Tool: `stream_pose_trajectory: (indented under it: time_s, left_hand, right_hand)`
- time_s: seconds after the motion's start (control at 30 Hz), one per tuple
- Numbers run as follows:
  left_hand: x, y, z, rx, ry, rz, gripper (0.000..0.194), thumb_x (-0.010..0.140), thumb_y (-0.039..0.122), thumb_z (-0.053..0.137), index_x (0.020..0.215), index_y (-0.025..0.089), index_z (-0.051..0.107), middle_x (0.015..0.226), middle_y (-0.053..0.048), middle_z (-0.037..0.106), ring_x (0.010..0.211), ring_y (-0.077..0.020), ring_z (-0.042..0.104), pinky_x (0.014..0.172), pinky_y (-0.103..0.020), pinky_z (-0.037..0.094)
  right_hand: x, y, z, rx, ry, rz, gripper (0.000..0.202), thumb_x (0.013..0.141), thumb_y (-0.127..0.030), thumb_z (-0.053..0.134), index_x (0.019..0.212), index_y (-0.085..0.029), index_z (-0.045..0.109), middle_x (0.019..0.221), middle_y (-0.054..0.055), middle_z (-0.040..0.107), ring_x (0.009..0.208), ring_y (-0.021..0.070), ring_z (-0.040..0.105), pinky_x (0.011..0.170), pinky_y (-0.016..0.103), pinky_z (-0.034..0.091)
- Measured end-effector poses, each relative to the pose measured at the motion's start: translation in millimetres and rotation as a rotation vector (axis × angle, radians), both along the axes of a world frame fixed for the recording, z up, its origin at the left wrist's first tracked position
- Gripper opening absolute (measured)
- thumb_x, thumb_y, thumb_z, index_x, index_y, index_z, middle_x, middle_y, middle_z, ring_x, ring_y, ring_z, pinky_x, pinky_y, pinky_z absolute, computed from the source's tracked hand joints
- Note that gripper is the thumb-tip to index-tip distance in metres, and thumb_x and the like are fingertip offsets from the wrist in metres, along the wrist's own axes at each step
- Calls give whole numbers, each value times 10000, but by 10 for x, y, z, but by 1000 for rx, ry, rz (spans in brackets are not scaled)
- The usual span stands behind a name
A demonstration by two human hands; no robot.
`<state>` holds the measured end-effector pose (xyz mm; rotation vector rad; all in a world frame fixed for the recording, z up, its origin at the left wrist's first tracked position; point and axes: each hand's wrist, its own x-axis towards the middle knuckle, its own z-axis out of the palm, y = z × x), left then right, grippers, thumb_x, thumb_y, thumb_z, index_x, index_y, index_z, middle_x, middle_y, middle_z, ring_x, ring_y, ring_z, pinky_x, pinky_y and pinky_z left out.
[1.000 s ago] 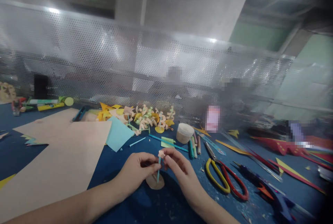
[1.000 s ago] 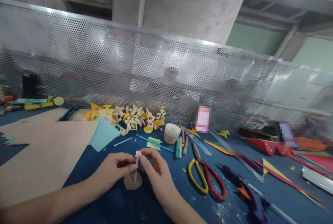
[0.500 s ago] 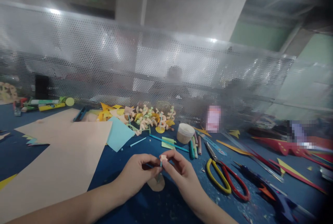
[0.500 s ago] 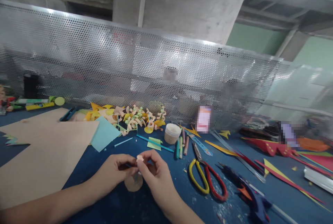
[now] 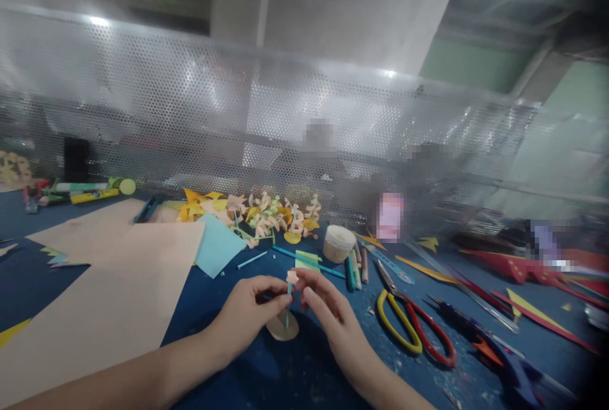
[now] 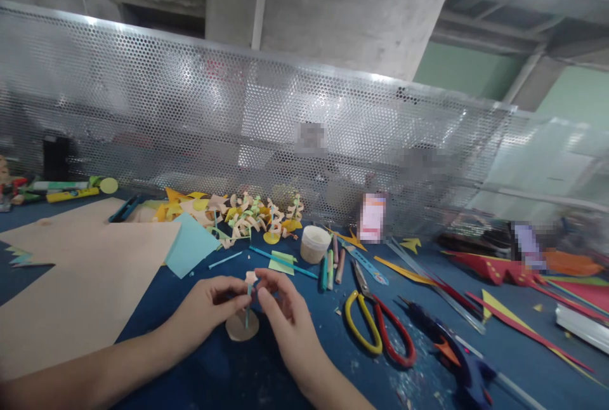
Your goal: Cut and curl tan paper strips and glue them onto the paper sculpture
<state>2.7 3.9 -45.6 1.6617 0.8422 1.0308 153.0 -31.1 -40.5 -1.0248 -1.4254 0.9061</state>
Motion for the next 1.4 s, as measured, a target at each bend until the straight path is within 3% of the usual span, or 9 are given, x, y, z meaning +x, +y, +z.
stream_pose_trajectory:
  time_s: [0.13,0.27,0.37,0.57,0.87,1.23,1.4]
  left_hand:
    - [-34,41,-8,-3,-10,100,154,711,277,594,774,167,680,774,-37,688,734,-194,616,674,-268,471]
    - [-105,125,25,97,-15,209,149,692,250,599,793,183,686,916,-56,682,854,-213,615,758,-301,481]
    - [-149,210,58,100,53,247,166,698,264,590,808,180,683,885,-57,697,832,-218,626,754,-318,486]
    - [-177,308,51,78,186,195,180,696,271,580,808,165,673,789,-49,712,740,-214,647,683,-309,501]
    - [-190,346,-36,138,223,149,128,686,248,573,782,177,619,785,-35,665,759,-198,628,712,-291,491]
    - [-200,397,-92,163,254,123,253,688,305,604,887,149,609,787,-52,612,747,-199,603,702,-303,487]
    - [-200,357,-32,167,240,120,334,654,296,622,961,168,588,898,-62,597,814,-204,583,749,-315,467]
  right_hand:
    - [23,55,-74,-29,-79,-97,325,766,-436,532,976,-194,585,755,12,545,682,162,510,645,273,433]
    - [46,98,-140,-24,-136,-150,291,779,-411,502,950,-183,559,750,12,515,682,168,494,624,272,409]
    - [53,106,-156,-34,-172,-152,257,790,-382,483,938,-184,555,742,10,496,675,169,482,607,269,393]
    - [47,101,-155,-53,-203,-145,236,788,-373,470,895,-184,564,713,8,489,610,159,458,542,261,372]
    - [40,105,-151,-55,-224,-160,233,782,-355,472,887,-172,571,718,7,517,629,157,486,566,252,398]
    - [44,107,-169,-43,-243,-171,221,772,-337,477,876,-172,581,723,15,539,633,161,504,566,252,409]
    - [45,111,-169,-48,-246,-178,226,768,-340,479,879,-172,582,717,13,540,622,159,505,558,249,411]
